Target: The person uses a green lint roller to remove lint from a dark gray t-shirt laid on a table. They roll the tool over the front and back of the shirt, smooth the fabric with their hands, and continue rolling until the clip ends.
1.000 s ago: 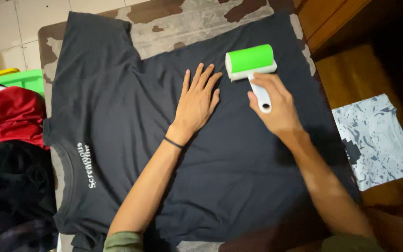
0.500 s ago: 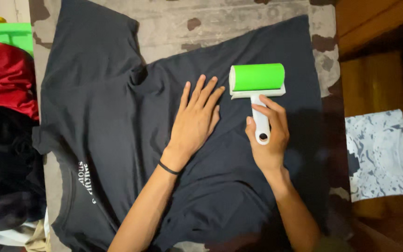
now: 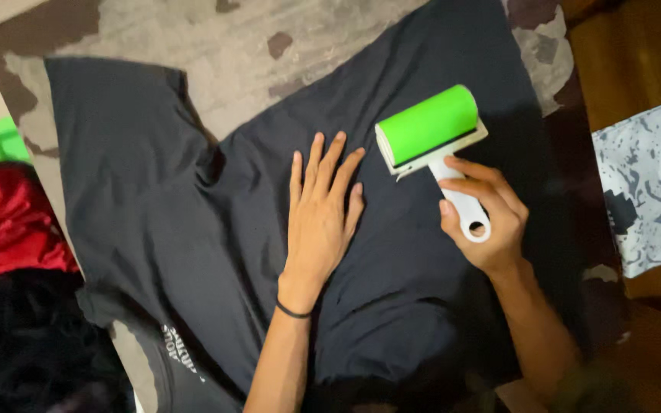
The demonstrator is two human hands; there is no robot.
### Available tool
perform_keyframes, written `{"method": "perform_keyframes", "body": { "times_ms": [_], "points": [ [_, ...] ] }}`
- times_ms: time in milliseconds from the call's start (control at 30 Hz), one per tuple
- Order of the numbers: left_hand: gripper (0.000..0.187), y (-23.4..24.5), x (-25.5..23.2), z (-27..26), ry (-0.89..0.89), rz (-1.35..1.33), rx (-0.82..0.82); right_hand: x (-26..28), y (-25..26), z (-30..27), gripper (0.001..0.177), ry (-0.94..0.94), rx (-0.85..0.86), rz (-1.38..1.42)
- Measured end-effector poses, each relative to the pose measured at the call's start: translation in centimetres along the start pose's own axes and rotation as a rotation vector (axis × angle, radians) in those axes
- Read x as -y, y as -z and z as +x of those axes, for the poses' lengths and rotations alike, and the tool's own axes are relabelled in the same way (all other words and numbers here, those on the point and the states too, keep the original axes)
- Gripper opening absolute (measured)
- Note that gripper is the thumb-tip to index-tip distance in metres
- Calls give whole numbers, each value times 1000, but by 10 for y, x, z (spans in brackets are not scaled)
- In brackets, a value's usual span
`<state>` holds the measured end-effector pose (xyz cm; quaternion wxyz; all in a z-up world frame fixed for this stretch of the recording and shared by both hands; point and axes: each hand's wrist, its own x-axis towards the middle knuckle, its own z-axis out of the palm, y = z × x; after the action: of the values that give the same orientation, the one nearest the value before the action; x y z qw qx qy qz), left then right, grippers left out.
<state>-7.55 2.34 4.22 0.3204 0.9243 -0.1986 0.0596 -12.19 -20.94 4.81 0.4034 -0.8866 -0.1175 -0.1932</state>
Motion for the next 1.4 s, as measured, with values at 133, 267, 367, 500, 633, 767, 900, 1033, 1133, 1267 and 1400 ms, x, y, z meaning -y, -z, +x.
{"method": "perform_keyframes", "body": {
  "times_ms": [133, 267, 367, 500, 633, 767, 900, 1033, 1133, 1267, 1400],
  "points": [
    [44, -4, 2, -3, -1, 15, 8, -3, 2, -2, 27, -7, 14, -8],
    [44, -3, 3, -2, -37, 44, -19, -3, 2, -2, 29, -17, 34, -5],
    [44, -6, 1, -5, -41, 53, -21, 0, 4, -2, 34, 1, 37, 1],
    [44, -4, 0, -3, -43, 65, -26, 4, -2, 3, 35, -30, 30, 34],
    [44, -2, 0, -6, -57, 56, -19, 6, -3, 1, 32, -55, 24, 39],
    [44, -9, 2, -9, -77, 92, -46, 4, 3, -3, 30, 15, 6, -1],
    [44, -14, 3, -10, -110, 118, -58, 1, 11, -10, 28, -7, 19, 28],
    [45, -12, 6, -12, -114, 114, -69, -1, 8, -15, 28, -31, 21, 83],
    [50, -15, 6, -12, -120, 99, -68, 2, 19, -23, 29, 5, 42, 59],
    [60, -16, 6, -15, -136, 205, -48, 13, 39, -16, 28, 56, 51, 31],
    [60, -18, 8, -17, -174, 272, -42, 33, 66, -6, 23, 55, 80, -90]
  ]
}}
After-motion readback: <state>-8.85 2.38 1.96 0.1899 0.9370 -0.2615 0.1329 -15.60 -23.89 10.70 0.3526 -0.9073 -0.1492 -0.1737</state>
